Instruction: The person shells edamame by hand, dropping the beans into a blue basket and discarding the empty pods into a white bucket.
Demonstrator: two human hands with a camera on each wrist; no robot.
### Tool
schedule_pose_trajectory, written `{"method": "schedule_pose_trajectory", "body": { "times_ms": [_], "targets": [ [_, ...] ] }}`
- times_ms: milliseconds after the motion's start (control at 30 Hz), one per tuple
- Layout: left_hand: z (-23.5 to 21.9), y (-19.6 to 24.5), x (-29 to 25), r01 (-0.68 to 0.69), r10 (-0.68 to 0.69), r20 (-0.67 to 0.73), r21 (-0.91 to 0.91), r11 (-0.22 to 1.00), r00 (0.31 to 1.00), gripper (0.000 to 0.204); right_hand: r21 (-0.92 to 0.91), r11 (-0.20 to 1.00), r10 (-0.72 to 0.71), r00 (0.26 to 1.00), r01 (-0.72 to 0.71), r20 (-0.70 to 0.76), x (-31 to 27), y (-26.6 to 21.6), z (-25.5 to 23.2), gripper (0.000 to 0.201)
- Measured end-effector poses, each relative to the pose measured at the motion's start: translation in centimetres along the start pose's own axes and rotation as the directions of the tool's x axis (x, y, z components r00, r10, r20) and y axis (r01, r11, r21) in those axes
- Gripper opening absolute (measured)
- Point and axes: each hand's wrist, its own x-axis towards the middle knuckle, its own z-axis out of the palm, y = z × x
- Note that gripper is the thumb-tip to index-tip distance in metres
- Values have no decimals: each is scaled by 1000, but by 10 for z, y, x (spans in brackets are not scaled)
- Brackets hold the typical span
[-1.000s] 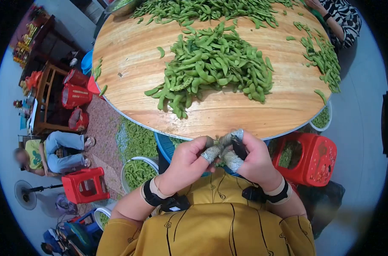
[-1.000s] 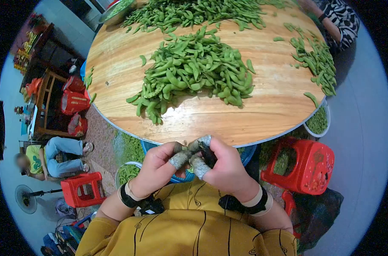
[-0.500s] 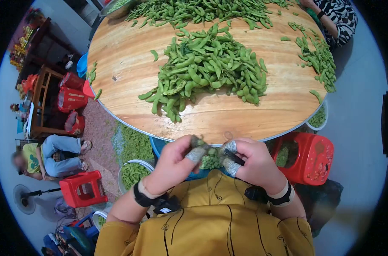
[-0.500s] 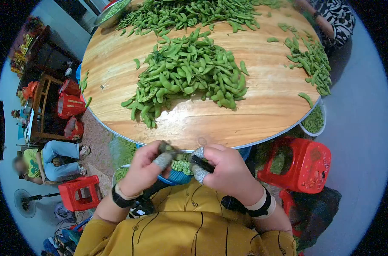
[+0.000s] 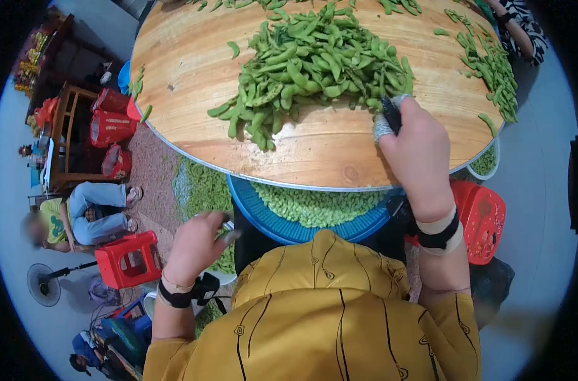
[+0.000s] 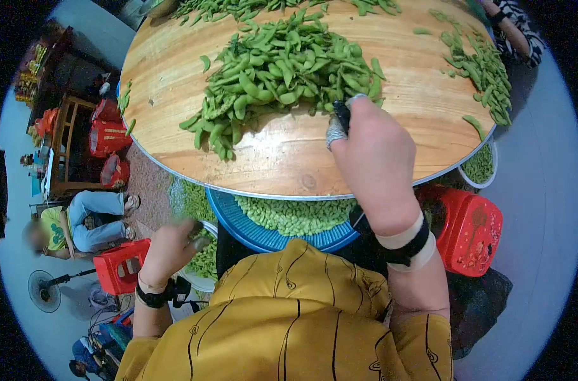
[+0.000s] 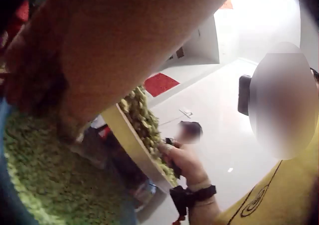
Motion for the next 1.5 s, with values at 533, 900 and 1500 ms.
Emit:
{"method": "schedule_pose_trajectory", "body": {
  "times_ms": [533,900,1500],
  "targets": [
    [-14,114,69,-111,231,-59,-969,222,971,14,751,252,9,777,-611,629,-49,-19,-18,30],
    [-12,116,68,-282,297,-166,-866,412,941,12,796,429,-194,817,-427,543,-54,-15,-20,44],
    [-16,107,62,-493,393,-299,-488,720,870,10,577,44,-254,549,-816,796,-55,-15,-14,40]
  ]
}}
